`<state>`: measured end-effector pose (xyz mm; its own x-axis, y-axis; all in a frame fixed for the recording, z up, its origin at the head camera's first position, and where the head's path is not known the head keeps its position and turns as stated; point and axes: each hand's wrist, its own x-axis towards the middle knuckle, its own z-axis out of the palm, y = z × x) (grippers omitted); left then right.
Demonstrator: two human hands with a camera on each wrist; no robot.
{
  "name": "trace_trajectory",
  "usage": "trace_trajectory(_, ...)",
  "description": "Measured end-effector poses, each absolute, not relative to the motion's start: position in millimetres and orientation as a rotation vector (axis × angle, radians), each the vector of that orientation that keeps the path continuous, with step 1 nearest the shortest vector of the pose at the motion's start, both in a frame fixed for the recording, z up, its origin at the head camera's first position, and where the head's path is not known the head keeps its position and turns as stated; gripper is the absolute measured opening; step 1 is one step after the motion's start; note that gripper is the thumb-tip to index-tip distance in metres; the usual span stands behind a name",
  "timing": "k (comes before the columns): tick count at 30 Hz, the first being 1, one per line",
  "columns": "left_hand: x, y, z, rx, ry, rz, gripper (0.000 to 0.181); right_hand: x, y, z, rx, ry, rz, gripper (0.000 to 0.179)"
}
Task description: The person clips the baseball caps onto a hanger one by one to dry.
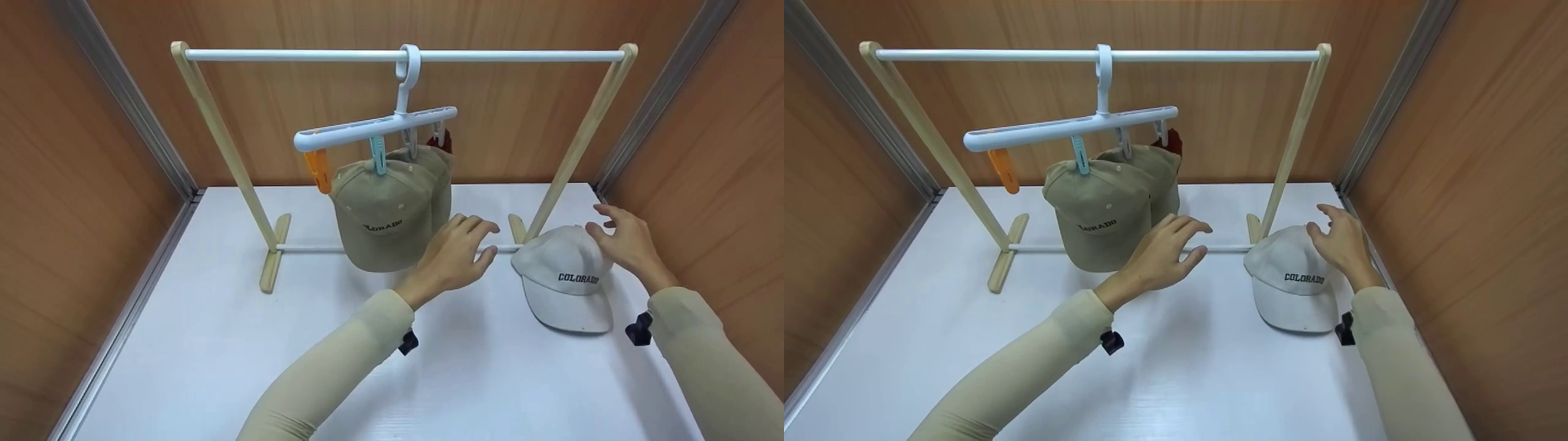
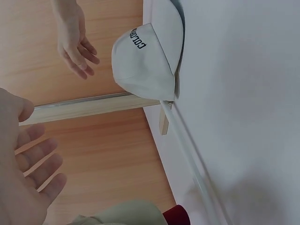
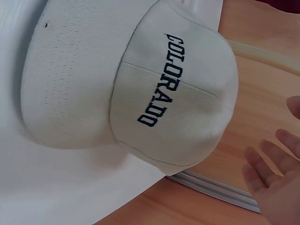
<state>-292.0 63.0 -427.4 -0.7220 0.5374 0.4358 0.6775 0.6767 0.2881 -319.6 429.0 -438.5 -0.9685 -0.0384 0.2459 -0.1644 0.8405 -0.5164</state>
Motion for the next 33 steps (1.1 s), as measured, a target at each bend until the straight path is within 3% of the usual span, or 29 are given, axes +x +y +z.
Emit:
trace_trajectory(18, -312, 84, -442, -0.838, -2.704, -0.865, 0.039, -370, 454, -481, 0.129, -3.051, 0.960, 0.078)
trace_trajectory(33, -323, 113, -450, -0.601, -2.759, -1.213, 0.042, -401, 467, -473, 0.129, -3.184, 0.976, 0.086)
